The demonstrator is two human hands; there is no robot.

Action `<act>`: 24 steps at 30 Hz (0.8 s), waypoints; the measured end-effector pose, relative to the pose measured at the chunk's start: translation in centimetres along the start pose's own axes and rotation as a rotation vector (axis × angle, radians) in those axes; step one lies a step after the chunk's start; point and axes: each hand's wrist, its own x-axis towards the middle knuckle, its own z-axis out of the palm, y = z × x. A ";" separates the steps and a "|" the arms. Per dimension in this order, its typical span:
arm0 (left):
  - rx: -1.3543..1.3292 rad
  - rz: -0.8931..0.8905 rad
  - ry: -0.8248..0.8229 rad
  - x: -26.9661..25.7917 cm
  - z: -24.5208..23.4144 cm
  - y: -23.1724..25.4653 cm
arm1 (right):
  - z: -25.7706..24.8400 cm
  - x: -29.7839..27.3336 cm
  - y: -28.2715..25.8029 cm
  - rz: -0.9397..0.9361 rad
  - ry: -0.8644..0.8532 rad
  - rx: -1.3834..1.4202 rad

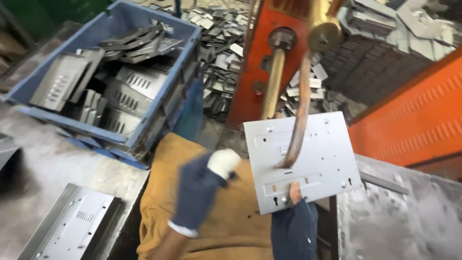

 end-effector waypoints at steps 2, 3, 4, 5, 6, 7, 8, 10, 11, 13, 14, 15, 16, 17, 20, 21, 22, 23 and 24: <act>0.044 0.070 0.166 2.9 -4.1 0.1 | -0.4 0.8 0.5 -0.024 -0.031 -0.013; 0.385 0.197 0.273 4.8 -6.6 -0.1 | -0.7 1.3 0.7 -0.059 -0.048 -0.020; 0.729 0.320 0.368 6.6 -9.1 -0.3 | -1.1 1.6 0.9 -0.098 -0.057 -0.026; 0.733 0.320 0.375 8.7 -11.1 -0.9 | -1.3 1.8 1.1 -0.094 -0.063 -0.024; 0.872 0.346 0.394 10.8 -12.9 -1.6 | -1.7 1.7 1.2 -0.121 -0.063 -0.029; 1.011 0.371 0.412 12.8 -14.8 -2.3 | -2.2 1.7 1.2 -0.148 -0.063 -0.035; 1.010 0.373 0.412 15.3 -16.9 -4.0 | -2.3 1.8 1.3 -0.150 -0.063 -0.035; 1.228 0.270 0.307 20.2 -21.1 -7.4 | -2.6 1.8 1.3 -0.129 -0.073 -0.028; 1.227 0.271 0.300 21.4 -22.3 -8.4 | -2.6 1.7 1.3 -0.130 -0.067 -0.028; 1.362 -0.034 0.044 24.5 -24.1 -10.1 | -2.5 2.0 1.2 -0.106 0.000 -0.051; 1.360 -0.031 0.040 24.7 -24.0 -10.0 | -2.5 2.0 1.1 -0.111 0.004 -0.051; 1.403 -0.061 0.038 24.8 -23.8 -10.0 | -2.4 2.0 1.0 -0.117 0.003 -0.053; 1.447 -0.093 0.038 24.9 -23.8 -9.9 | -2.4 2.0 0.9 -0.120 0.001 -0.055; 1.446 -0.091 0.034 24.7 -23.3 -9.1 | -2.4 2.0 0.9 -0.122 0.004 -0.055; 1.422 -0.147 0.126 23.2 -21.8 -7.0 | -2.5 1.9 0.6 -0.127 -0.002 -0.069; 1.387 -0.078 0.225 22.5 -21.5 -6.1 | -2.4 2.0 0.6 -0.126 -0.009 -0.071; 1.352 -0.004 0.321 22.1 -21.3 -5.1 | -2.1 2.0 0.7 -0.127 -0.013 -0.067; 1.356 -0.001 0.321 21.5 -20.8 -3.5 | -1.9 1.9 0.9 -0.127 -0.013 -0.062; 1.259 0.081 0.403 20.5 -20.1 -2.4 | -2.0 1.6 0.8 -0.123 -0.012 -0.067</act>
